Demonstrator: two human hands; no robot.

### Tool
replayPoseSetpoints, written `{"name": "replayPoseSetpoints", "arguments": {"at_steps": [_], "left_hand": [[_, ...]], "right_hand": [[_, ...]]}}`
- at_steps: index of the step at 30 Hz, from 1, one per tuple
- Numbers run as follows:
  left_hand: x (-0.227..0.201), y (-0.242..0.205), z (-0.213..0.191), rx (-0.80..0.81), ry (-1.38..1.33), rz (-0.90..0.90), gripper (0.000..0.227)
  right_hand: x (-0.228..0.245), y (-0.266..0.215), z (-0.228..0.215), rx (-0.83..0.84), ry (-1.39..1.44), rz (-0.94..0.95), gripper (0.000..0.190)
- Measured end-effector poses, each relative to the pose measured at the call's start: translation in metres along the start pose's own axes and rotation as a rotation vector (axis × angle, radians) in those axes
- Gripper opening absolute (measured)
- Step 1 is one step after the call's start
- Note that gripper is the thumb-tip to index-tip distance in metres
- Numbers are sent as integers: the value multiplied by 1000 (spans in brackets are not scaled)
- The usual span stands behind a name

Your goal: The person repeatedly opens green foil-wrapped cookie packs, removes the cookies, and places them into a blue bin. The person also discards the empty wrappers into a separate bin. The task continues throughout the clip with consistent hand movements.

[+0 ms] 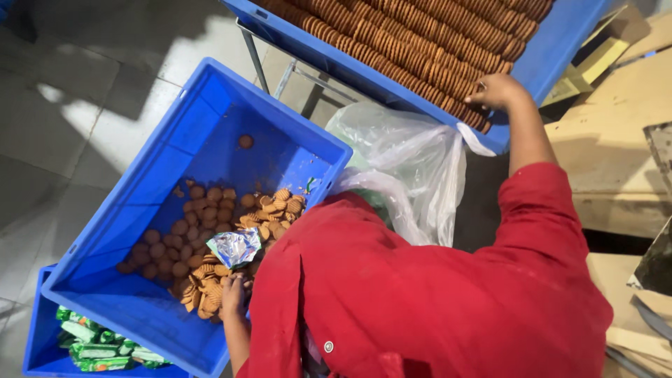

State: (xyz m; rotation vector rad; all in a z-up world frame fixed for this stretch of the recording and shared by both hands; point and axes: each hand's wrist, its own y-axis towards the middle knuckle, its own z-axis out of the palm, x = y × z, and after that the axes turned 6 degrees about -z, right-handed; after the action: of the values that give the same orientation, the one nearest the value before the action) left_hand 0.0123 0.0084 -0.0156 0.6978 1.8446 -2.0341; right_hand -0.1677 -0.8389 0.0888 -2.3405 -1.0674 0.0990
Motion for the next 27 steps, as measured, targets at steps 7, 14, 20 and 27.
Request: {"name": "replayPoseSetpoints", "arguments": {"at_steps": [7, 14, 20, 27], "left_hand": [[-12, -18, 14, -110, 83, -11, 14], [-18, -12, 15, -92, 102, 31, 17], [-8, 1, 2, -312, 564, 279, 35], [9, 11, -54, -1004, 941, 410, 91]], "right_hand": [[11, -3, -1, -11, 148, 119, 82], [15, -10, -5, -60, 115, 90, 84], [64, -42, -19, -670, -66, -108, 79], [233, -120, -35, -915, 259, -782, 24]]}}
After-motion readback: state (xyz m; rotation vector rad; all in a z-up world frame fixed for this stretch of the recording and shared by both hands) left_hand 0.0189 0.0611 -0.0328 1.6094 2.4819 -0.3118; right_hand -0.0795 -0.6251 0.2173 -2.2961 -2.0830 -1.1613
